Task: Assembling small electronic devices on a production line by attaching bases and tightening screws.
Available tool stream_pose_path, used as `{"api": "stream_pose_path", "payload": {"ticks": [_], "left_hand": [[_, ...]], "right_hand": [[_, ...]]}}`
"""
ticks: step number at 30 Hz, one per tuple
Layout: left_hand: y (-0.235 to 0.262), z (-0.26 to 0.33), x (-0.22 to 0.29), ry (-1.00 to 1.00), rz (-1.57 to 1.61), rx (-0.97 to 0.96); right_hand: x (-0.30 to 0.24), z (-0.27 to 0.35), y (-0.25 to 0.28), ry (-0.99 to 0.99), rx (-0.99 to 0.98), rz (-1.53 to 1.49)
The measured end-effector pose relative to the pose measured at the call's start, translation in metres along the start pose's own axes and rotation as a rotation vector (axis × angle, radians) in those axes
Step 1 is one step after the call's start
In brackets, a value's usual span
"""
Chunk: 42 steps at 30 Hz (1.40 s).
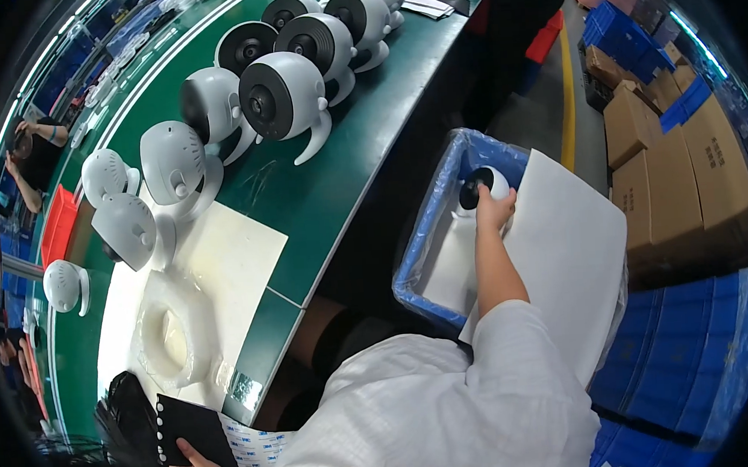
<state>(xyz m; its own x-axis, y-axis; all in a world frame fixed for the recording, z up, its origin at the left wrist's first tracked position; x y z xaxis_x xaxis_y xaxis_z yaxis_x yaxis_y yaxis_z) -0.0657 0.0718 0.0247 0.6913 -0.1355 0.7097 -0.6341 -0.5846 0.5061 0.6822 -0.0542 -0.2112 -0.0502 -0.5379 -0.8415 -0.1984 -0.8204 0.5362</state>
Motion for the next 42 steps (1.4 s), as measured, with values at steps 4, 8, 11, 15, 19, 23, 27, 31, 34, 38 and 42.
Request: {"api": "stream_pose_path", "payload": {"ticks": [4, 8, 11, 15, 19, 23, 27, 31, 34, 38, 42], "left_hand": [[-0.007, 0.001, 0.041, -0.925, 0.481, -0.319], [-0.029, -0.011, 0.038, -0.486, 0.314, -0.223], [-0.024, -0.005, 0.019, -0.045, 0.135, -0.092], [-0.01, 0.007, -0.002, 0.225, 0.126, 0.028], [-0.019, 0.01, 0.014, 0.201, 0.21, -0.046], [-0.016, 0.009, 0.038, 0.094, 0.375, -0.055], [0.02, 0.018, 0.018, 0.122, 0.416, 0.0], [0.018, 0.007, 0.017, 0.22, 0.429, -0.089], [0.02, 0.007, 0.002, 0.281, 0.465, -0.126], [0.015, -0.002, 0.001, 0.331, 0.296, -0.281], [0.015, -0.002, -0.002, 0.254, 0.31, -0.36]], "right_hand": [[0.028, -0.019, -0.019, -0.041, 0.097, 0.1], [0.05, -0.07, -0.031, 0.029, 0.044, 0.145], [0.027, -0.059, -0.049, 0.032, -0.064, 0.36], [0.022, -0.052, -0.051, 0.489, 0.183, 0.049], [-0.096, 0.049, -0.011, 0.56, -0.216, -0.572], [-0.289, 0.192, 0.061, 1.039, -0.899, -1.085], [-0.433, 0.402, 0.099, 1.573, -1.389, -1.12], [-0.515, 0.584, 0.048, 1.535, -1.704, -0.799], [-0.543, 0.698, -0.049, 1.551, -1.518, -0.576], [-0.564, 0.763, -0.17, 1.293, -1.126, -0.261], [-0.547, 0.767, -0.226, 1.071, -1.34, -0.052]]}}
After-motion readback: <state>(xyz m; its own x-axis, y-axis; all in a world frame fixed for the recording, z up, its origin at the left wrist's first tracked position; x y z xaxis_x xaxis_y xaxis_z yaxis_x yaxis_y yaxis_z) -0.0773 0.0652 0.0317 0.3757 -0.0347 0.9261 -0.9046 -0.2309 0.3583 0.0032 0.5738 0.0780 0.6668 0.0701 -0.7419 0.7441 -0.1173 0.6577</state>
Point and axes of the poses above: each hand's wrist, its own z-axis away from the middle knuckle, its own y-axis out of the back of the hand, x = y × z, the point moved 9 cm from there along -z, towards the middle knuckle, and after that the axes turned 4 degrees about y, right-handed, at the moved point
